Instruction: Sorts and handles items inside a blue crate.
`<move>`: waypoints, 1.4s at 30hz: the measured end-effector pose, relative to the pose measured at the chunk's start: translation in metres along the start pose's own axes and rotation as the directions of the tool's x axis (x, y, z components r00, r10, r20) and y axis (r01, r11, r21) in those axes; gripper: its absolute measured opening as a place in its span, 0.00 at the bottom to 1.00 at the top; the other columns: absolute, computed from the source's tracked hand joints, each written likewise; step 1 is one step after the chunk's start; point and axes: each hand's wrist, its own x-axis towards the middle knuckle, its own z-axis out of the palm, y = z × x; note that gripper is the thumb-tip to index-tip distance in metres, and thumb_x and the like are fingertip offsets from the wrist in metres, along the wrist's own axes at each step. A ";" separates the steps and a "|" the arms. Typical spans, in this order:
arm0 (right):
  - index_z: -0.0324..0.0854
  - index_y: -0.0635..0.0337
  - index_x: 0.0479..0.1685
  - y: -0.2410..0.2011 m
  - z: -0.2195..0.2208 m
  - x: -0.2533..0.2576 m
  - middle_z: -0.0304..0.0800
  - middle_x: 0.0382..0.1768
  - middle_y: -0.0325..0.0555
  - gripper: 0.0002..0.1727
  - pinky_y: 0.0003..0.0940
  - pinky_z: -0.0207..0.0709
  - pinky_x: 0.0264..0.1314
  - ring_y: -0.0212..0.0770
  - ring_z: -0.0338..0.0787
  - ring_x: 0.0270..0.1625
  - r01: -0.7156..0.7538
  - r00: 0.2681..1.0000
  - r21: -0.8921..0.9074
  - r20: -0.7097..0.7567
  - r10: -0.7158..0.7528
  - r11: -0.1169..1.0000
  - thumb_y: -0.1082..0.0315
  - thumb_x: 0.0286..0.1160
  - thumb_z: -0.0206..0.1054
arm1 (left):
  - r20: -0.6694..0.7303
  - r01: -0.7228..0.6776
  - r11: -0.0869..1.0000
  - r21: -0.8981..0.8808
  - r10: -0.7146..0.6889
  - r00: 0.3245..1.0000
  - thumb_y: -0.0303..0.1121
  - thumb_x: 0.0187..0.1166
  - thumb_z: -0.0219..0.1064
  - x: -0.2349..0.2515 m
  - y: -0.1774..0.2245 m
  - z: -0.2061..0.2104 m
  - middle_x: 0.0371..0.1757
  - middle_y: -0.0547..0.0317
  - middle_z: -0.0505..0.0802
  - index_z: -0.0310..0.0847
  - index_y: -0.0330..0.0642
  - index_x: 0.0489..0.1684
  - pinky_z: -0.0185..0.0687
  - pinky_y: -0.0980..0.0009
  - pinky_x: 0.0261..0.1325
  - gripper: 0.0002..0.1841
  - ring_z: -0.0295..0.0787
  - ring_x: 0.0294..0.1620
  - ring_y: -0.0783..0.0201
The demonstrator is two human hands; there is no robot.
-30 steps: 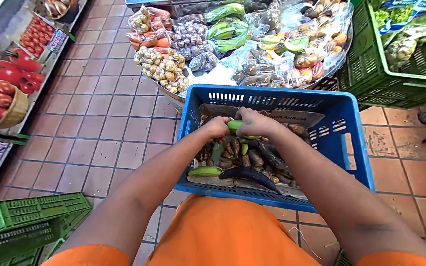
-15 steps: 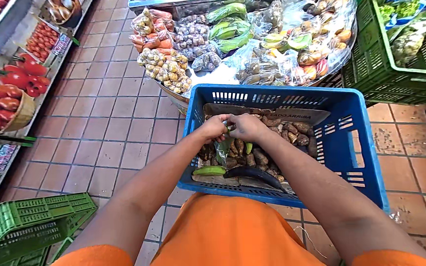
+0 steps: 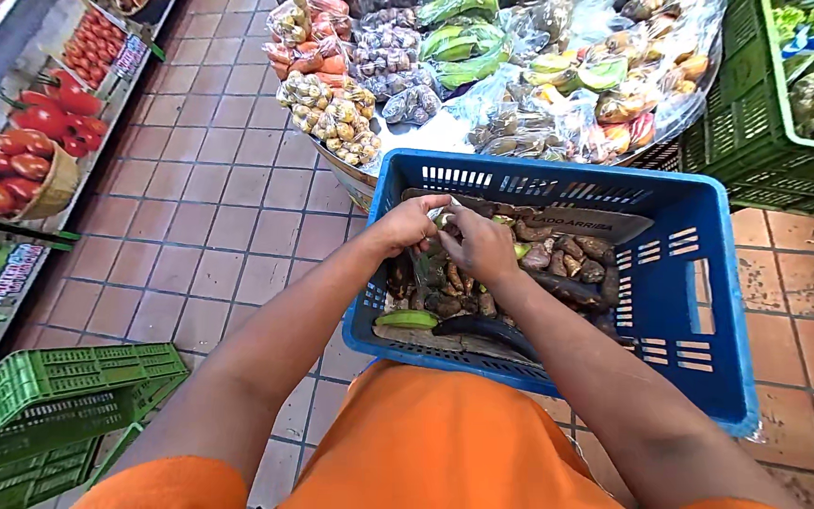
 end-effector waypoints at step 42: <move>0.82 0.55 0.52 -0.014 0.004 0.022 0.92 0.41 0.50 0.16 0.62 0.84 0.45 0.55 0.93 0.44 -0.299 0.811 -0.026 0.520 0.268 0.954 0.52 0.84 0.63 | -0.059 -0.018 0.999 -0.036 0.015 0.998 0.14 0.72 0.58 0.000 -0.012 -0.006 0.68 0.47 0.85 0.59 0.65 0.93 0.73 0.71 0.18 0.45 0.74 0.18 0.66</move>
